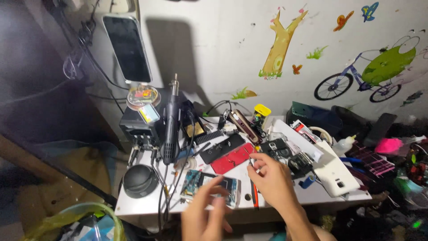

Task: Repairing and inspecting internal components of a smartphone on a workbench

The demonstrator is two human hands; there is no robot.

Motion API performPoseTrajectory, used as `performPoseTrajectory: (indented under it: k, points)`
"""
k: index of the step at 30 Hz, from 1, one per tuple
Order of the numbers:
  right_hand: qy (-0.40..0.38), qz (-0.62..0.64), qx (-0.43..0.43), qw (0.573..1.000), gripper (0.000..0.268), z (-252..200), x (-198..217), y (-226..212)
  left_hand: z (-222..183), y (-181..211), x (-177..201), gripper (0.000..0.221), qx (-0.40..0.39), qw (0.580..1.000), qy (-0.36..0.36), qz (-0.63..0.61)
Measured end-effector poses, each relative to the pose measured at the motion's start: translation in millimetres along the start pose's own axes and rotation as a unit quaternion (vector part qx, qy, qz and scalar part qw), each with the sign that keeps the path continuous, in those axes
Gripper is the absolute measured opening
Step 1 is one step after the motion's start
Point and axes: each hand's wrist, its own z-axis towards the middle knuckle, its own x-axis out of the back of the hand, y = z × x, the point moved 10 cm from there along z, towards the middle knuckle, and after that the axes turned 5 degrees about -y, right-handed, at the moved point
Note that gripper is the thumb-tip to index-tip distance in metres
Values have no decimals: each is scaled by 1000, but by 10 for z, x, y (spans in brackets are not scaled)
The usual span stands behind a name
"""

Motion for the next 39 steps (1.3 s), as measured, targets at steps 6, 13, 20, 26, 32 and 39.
performPoseTrajectory:
  k: [6,13,20,26,32,39]
  points:
    - [-51,146,-16,988,33,-150,45,-82,127,-820,-883,75,-24,982,-174,66]
    - [-75,246,-30,966,27,-45,-110,-22,2,-707,-1121,74,26,980,-195,5]
    - [-6,257,14,966,24,163,-20,50,-30,-652,-1039,64,19,980,-199,-1]
    - [147,-101,194,965,7,483,-143,70,49,-662,-588,70,139,977,-120,-105]
    - [175,-219,194,940,16,466,-333,87,27,-354,-37,74,153,981,-43,-113]
    - [217,-100,265,934,20,361,75,-53,55,-433,147,64,128,984,-6,-120]
